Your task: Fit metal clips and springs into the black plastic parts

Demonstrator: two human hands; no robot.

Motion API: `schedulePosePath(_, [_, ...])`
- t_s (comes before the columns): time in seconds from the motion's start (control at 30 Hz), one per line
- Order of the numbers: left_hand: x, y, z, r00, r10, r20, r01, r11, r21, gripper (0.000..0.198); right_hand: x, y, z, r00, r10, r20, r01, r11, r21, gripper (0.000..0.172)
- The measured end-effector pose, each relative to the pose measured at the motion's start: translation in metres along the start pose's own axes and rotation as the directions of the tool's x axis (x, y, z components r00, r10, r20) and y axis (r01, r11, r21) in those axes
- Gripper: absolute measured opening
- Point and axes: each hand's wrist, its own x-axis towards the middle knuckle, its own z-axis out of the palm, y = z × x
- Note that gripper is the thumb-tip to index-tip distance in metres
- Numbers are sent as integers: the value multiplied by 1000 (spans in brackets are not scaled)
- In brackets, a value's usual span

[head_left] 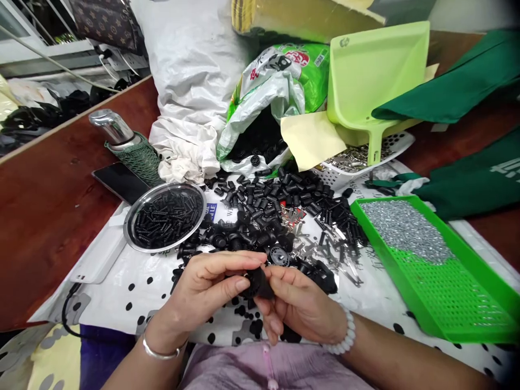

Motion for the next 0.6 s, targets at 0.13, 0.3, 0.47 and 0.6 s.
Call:
schedulePosePath(0.13, [-1,-8,0,993,109,-55,-101,986,134,27,-3,-1,0,1000,5,-25,-6,998,-55,29])
schedulePosePath(0.3, [-4,-14,4,965,241,-100,-198,926,320,31,-9,-11,6,990,-73,-118,26,932,-360,23])
schedulePosePath(0.47, [-6,-14,6,966,257,-24,-238,925,295,34,-14,-17,14,979,-145,-143,25,783,-622,20])
schedulePosePath(0.6, [-9,-11,7,976,215,-12,-208,953,219,44,-16,-11,12,980,-162,-116,57,787,-614,18])
